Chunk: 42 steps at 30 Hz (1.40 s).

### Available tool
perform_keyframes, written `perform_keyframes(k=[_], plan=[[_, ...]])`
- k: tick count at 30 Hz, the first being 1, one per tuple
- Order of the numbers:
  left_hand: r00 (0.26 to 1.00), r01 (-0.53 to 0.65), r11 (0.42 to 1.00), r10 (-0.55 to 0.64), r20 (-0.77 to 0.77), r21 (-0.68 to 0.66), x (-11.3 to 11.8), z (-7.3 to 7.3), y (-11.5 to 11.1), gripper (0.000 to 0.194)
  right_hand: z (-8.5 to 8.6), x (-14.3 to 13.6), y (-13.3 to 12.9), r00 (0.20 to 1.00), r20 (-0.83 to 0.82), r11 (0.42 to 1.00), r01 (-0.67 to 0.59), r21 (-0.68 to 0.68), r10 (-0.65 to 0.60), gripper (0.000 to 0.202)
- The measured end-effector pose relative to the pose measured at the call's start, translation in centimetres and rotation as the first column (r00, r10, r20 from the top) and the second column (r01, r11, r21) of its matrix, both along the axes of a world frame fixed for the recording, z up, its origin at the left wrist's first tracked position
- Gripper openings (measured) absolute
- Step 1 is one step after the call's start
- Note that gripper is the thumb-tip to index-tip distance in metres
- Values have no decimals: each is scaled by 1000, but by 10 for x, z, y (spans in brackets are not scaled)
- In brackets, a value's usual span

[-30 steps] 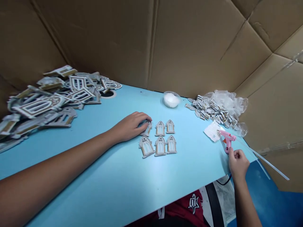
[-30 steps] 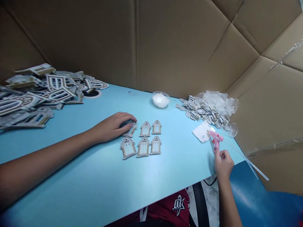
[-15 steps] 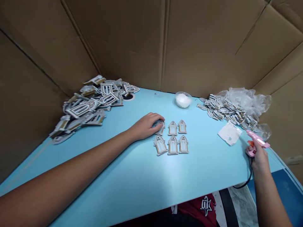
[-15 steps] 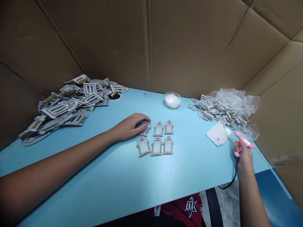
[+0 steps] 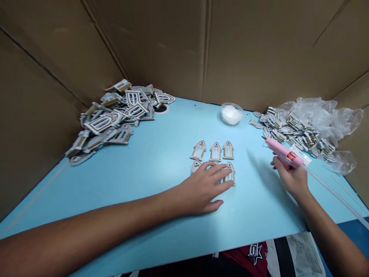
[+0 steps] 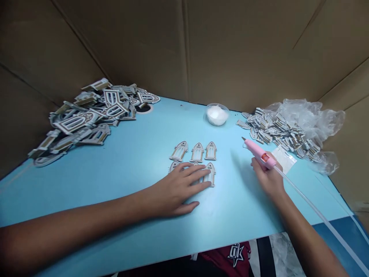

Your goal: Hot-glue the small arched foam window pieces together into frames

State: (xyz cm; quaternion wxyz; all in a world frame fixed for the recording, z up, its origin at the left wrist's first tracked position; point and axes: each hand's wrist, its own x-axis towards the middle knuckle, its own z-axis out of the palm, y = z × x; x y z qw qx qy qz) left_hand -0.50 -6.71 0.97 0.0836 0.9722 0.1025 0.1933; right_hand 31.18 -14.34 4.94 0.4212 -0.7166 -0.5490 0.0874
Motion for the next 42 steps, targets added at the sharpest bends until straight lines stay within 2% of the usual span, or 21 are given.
perform_keyframes(k=[3,7,10,13,18,22,27,31,34,38,40,42], plan=[[999,19,1000,-20,-48,-9,2,-3,1,45,-10,-19,28,991,-97,992,-96,-78,89,37],[1000,1,999,-2,-23,-33,-1,-8,14,35,-25,-31,47,990,-78,986,-125,-112,117,33],[999,-31,998,32,3,-53,-1,-8,17,30,-31,-30,44,990,12,982,-140,-129,143,26],[998,-67,995,68,10,-68,0,-8,17,21,-31,-26,37,970,101,971,-212,-107,223,18],[999,9,998,-11,-30,-62,-1,-7,17,20,-29,-20,30,942,92,946,-318,-61,323,14],[999,-7,1000,6,-46,-26,-1,-3,16,27,-30,-22,28,963,18,957,-264,-122,268,17],[988,-32,996,19,-153,-83,2,-2,26,51,-28,-34,26,992,-72,974,-112,-198,100,23],[981,-112,989,95,-170,-95,-1,-4,39,51,-26,-37,28,989,-126,964,-111,-240,82,28],[983,-131,985,113,-147,-115,-5,-3,43,43,-26,-34,28,985,-60,954,-171,-246,162,26],[995,-87,984,76,-71,-153,-7,-3,37,23,-25,-30,26,908,73,900,-396,-180,413,15],[995,-96,982,89,-49,-162,-6,-3,33,18,-25,-28,24,879,116,882,-441,-168,462,13],[995,-95,982,89,-43,-163,-5,-3,30,15,-26,-26,23,877,151,886,-432,-170,456,14]])
